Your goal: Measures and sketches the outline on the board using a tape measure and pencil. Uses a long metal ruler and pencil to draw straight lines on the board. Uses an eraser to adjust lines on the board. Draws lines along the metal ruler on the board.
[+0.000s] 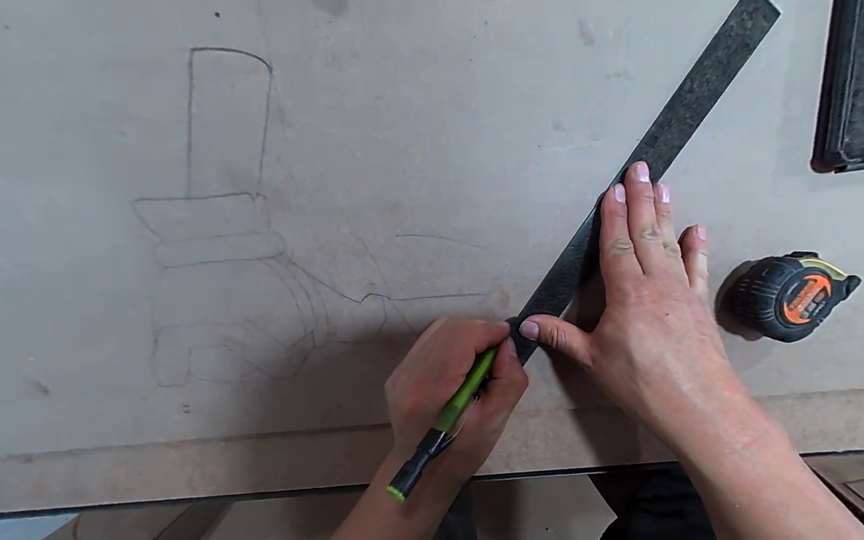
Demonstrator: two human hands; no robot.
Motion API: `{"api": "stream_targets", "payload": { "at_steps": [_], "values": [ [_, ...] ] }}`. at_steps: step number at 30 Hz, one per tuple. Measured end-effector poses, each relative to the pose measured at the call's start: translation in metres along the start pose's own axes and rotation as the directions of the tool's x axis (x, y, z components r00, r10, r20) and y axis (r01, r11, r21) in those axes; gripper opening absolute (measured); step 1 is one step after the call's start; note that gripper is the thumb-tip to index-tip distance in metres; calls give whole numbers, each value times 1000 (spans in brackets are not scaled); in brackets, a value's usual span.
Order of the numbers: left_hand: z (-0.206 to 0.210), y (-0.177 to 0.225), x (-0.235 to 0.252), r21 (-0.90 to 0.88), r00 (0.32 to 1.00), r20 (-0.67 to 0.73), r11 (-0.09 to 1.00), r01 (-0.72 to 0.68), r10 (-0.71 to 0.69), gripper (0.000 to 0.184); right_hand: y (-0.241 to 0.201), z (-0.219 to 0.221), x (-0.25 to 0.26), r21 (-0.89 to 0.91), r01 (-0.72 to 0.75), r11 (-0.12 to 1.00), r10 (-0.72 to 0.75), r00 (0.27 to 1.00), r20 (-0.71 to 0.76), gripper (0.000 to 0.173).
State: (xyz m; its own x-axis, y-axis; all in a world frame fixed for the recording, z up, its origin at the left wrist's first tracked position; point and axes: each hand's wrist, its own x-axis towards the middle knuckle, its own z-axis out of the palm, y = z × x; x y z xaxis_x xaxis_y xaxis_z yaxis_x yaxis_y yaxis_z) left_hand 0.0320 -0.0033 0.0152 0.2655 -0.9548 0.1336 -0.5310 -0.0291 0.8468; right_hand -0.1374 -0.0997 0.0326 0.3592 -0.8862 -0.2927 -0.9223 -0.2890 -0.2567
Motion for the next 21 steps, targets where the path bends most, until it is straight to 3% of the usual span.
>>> {"api": "stream_targets", "payload": {
  "at_steps": [7, 21],
  "values": [
    [17, 1, 32, -15, 996, 46, 997, -72, 73, 13, -2, -1, 1, -10, -5, 1000, 5, 1000, 8, 123],
    [1, 3, 27, -24, 994, 110, 1000, -18, 20, 10, -1, -1, 3, 28, -12, 1000, 11, 1000, 15, 127]
  ]
}}
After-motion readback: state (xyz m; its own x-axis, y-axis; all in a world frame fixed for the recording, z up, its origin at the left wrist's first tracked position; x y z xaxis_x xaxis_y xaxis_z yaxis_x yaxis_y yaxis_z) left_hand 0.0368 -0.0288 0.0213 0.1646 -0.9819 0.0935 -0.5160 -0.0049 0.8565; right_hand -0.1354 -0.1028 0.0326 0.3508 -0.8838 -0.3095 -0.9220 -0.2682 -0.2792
